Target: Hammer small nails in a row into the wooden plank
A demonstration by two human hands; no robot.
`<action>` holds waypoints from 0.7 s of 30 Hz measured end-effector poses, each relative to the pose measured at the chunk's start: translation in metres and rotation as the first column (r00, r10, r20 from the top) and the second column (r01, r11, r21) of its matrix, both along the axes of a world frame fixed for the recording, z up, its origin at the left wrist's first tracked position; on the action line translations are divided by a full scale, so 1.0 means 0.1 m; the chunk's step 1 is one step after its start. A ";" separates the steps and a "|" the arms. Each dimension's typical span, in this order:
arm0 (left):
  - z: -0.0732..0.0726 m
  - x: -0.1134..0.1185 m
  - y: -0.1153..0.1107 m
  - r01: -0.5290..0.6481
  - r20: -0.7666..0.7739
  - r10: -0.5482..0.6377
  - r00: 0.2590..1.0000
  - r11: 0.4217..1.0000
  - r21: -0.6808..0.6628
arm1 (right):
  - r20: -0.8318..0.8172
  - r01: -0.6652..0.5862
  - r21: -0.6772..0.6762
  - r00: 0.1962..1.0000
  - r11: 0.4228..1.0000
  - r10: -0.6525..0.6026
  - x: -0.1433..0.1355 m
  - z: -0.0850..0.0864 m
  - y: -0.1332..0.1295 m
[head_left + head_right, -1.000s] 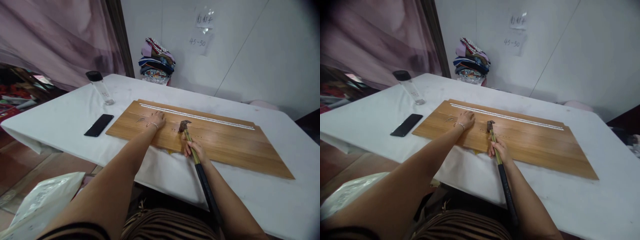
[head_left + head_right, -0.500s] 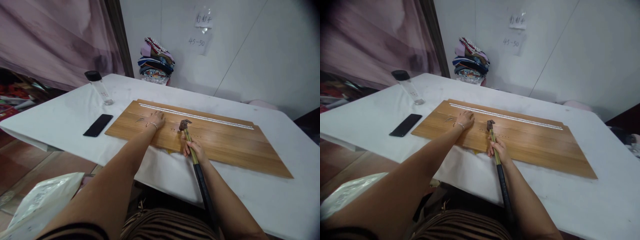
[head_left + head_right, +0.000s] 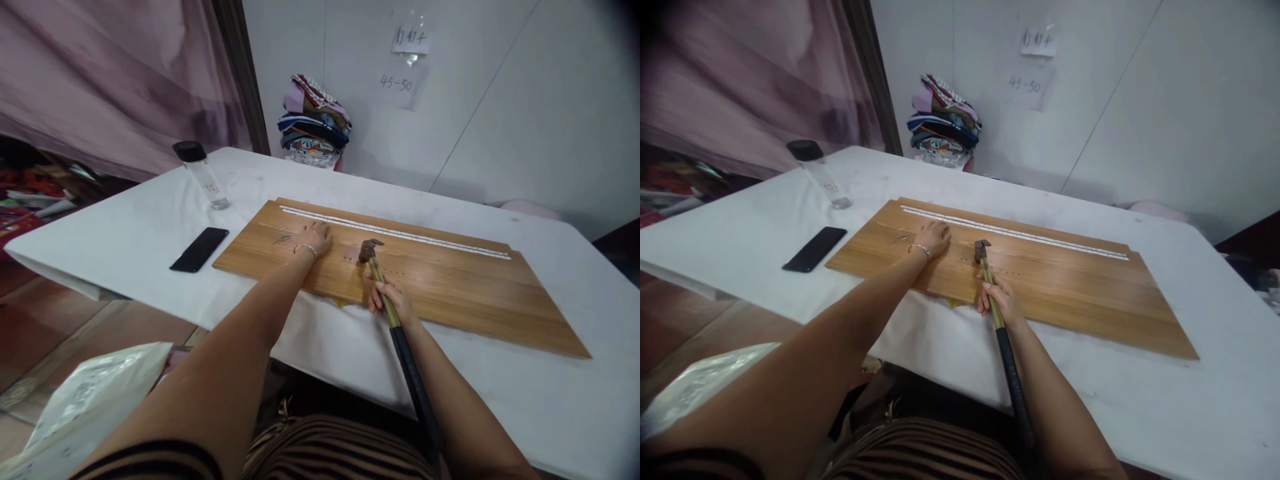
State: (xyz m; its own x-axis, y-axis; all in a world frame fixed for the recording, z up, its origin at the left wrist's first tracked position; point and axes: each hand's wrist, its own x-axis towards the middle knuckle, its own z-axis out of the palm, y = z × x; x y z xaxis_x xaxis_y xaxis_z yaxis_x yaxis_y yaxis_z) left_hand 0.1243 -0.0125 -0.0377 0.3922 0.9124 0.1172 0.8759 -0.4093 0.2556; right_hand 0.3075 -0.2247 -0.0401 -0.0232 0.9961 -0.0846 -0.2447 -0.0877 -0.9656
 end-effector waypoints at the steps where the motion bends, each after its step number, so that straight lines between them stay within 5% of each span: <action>1: 0.00 0.00 0.00 0.002 0.000 -0.002 1.000 1.000 -0.001 | -0.002 0.000 0.004 1.000 1.000 0.000 0.00 0.00 0.00; 21: 0.00 0.01 0.00 -0.002 0.021 0.002 1.000 1.000 -0.013 | -0.007 0.035 -0.022 0.999 0.999 -0.035 -0.03 0.07 -0.03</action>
State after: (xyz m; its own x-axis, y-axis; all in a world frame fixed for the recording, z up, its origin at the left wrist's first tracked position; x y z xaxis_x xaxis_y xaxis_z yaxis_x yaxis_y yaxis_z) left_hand 0.1252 -0.0129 -0.0375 0.3880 0.9146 0.1136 0.8710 -0.4042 0.2794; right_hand 0.3046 -0.2275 -0.0328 0.0109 0.9943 -0.1064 -0.2553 -0.1001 -0.9617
